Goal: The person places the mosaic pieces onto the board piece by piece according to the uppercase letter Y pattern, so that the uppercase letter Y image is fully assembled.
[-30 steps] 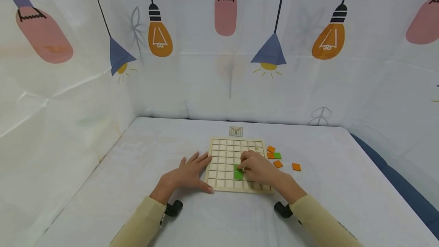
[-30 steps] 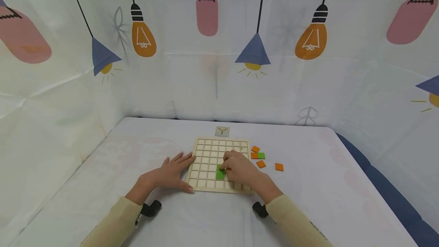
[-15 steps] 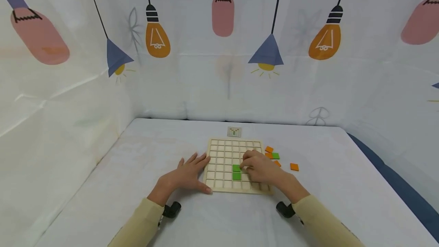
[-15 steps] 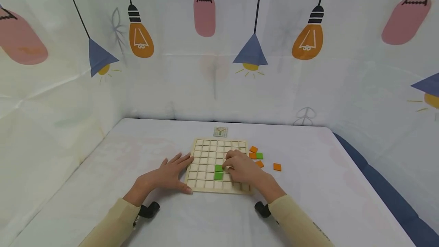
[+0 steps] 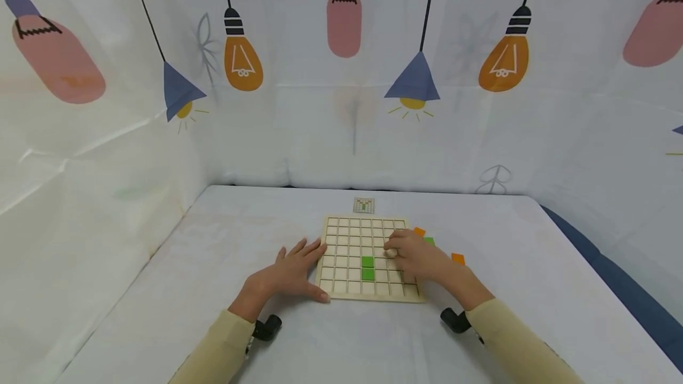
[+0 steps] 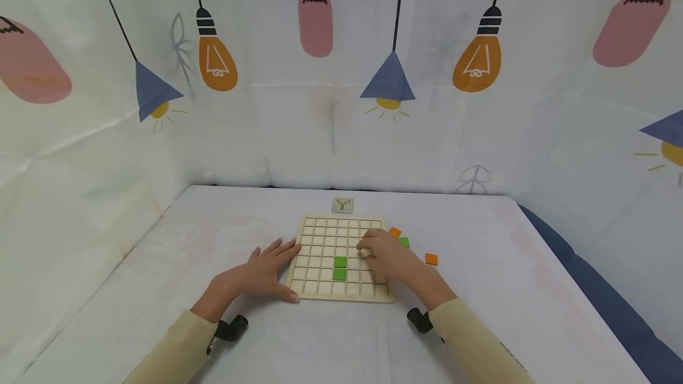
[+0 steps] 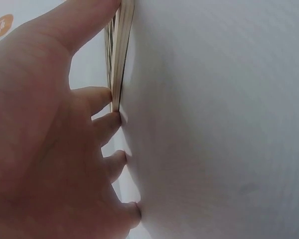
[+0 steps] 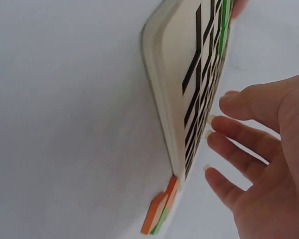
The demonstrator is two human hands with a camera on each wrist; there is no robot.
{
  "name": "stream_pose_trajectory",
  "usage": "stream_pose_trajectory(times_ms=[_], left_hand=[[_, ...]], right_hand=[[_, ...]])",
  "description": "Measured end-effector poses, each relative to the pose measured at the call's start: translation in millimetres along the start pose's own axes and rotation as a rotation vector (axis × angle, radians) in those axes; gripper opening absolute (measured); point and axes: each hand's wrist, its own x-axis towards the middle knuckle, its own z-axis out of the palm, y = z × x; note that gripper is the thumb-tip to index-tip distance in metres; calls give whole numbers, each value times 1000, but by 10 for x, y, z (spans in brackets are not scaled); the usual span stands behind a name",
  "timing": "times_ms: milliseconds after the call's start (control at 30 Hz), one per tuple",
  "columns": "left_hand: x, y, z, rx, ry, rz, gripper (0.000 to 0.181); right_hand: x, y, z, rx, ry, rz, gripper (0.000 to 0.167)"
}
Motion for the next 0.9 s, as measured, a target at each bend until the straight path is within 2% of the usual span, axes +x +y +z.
stream_pose_trajectory(times_ms=[200, 433, 600, 900], left_hand=[[-30, 15, -29, -18, -4, 2, 115], [-28, 19, -18, -17, -2, 4, 115], [-24, 9, -13, -16, 1, 4, 115], [-24, 14, -19, -15, -6, 4, 114]], right_hand=[[-28, 75, -69, -48, 11, 67, 26], [-42, 205, -101, -94, 37, 130, 25], [-71, 303, -126, -107, 35, 137, 25], [-139, 463, -141, -143, 90, 168, 20]])
